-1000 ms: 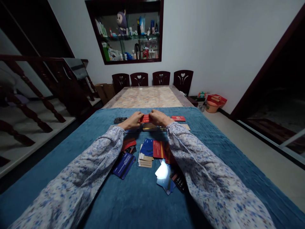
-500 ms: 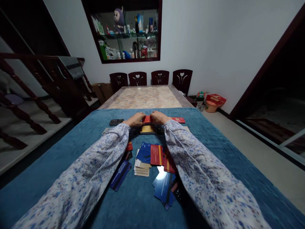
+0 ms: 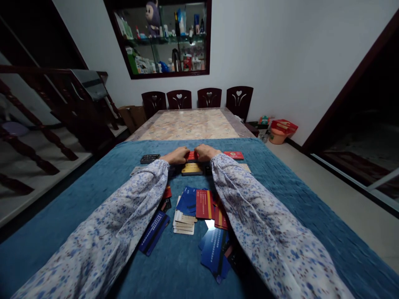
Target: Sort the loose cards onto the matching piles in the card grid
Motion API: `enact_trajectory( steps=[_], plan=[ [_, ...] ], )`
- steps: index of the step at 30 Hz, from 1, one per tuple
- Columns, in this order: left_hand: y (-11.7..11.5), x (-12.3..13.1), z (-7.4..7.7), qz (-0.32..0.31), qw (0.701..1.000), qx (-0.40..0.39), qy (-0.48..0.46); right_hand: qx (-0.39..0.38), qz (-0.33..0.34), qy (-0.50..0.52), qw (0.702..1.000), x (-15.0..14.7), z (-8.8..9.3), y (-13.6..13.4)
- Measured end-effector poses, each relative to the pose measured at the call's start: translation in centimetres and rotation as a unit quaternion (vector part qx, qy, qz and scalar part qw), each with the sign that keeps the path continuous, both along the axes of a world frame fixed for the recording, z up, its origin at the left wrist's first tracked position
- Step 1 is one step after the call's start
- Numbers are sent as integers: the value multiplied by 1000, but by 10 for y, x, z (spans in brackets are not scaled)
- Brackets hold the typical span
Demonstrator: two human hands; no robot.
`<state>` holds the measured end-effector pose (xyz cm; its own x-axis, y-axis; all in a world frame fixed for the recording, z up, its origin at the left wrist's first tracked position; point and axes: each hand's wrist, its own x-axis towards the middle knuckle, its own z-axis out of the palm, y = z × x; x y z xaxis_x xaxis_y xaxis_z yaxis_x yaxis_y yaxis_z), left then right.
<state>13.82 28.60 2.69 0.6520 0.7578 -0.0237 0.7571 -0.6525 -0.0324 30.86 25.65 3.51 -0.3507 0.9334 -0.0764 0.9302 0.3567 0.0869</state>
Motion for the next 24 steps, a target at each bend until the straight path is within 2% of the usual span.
enact_trajectory(
  steps=[7, 16, 24],
  plan=[
    [0, 0, 1, 4, 1000, -17, 21, -33, 7, 6, 999, -1, -1, 3],
    [-8, 3, 9, 2, 998, -36, 44, -38, 2, -3, 999, -4, 0, 3],
    [0, -2, 2, -10, 999, -28, 27, -23, 7, 10, 1000, -1, -5, 9]
  ],
)
